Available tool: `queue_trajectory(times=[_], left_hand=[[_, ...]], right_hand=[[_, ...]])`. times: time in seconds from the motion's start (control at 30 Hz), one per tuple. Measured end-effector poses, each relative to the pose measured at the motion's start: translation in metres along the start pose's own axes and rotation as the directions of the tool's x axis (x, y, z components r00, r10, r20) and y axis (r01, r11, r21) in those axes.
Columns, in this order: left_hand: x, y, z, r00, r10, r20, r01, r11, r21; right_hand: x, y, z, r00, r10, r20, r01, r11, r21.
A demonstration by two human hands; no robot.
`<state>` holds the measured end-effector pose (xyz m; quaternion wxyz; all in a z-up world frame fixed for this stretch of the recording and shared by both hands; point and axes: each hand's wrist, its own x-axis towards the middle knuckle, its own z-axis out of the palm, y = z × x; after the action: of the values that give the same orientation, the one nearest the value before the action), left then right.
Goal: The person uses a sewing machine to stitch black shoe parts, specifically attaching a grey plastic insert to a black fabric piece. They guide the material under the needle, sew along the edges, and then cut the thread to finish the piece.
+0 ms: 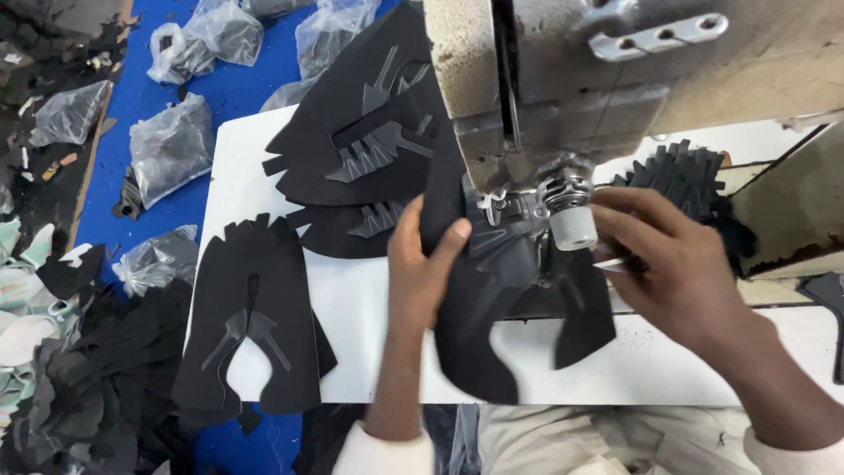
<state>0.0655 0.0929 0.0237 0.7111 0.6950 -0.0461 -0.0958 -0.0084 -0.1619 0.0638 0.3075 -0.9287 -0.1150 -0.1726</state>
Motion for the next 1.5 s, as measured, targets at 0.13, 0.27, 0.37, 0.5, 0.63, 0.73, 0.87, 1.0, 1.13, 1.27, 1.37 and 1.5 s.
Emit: queue_trajectory(times=[0.13,0.27,0.37,0.5,0.63,0.73,0.87,1.0,1.13,1.27,1.37,1.5], left_hand=[[-0.04,-0.028,0.035,0.94,0.184,-0.286,-0.185,0.982,0.025],[-0.053,-0.019,0.035,0.903,0.191,-0.384,-0.11,0.968,0.225],[-0.067,-0.001,0.043,0.727,0.632,-0.268,-0.313,0.652,0.69],[-0.064,0.015,0.057,0.706,0.708,0.02,-0.378,0.352,0.856],[-0.051,0.015,0.054,0.672,0.739,0.042,-0.405,0.32,0.856],[-0.048,0.014,0.052,0.669,0.742,0.039,-0.42,0.335,0.844],[-0.046,0.012,0.053,0.687,0.725,0.047,-0.424,0.347,0.837],[-0.047,0.013,0.054,0.689,0.724,0.038,-0.439,0.375,0.817],[-0.047,0.015,0.055,0.693,0.72,0.036,-0.45,0.394,0.801],[-0.049,0.016,0.057,0.699,0.712,0.07,-0.451,0.363,0.815],[-0.049,0.016,0.057,0.695,0.712,0.099,-0.457,0.331,0.826],[-0.047,0.019,0.058,0.699,0.71,0.084,-0.465,0.363,0.807]], right_hand=[[0.013,0.012,-0.001,0.998,-0.043,0.046,0.047,0.995,-0.088],[0.036,0.006,0.003,0.983,-0.124,0.133,0.152,0.961,-0.23],[0.039,0.017,0.008,0.972,-0.183,0.15,0.221,0.927,-0.304],[0.043,0.014,-0.001,0.971,-0.184,0.15,0.224,0.919,-0.326],[0.051,0.008,-0.007,0.961,-0.204,0.188,0.26,0.901,-0.348],[0.055,0.008,-0.006,0.96,-0.172,0.22,0.24,0.911,-0.335],[0.044,0.024,0.021,0.972,-0.217,0.093,0.233,0.94,-0.249],[0.038,0.014,0.04,0.914,0.252,0.318,-0.378,0.813,0.442],[0.035,0.019,0.048,0.967,0.163,0.197,-0.248,0.785,0.568],[0.034,0.021,0.046,0.977,0.171,0.13,-0.214,0.808,0.548],[0.035,0.032,0.039,0.971,0.137,0.193,-0.219,0.83,0.513],[0.053,0.017,0.013,0.966,0.043,0.256,-0.13,0.934,0.333]])
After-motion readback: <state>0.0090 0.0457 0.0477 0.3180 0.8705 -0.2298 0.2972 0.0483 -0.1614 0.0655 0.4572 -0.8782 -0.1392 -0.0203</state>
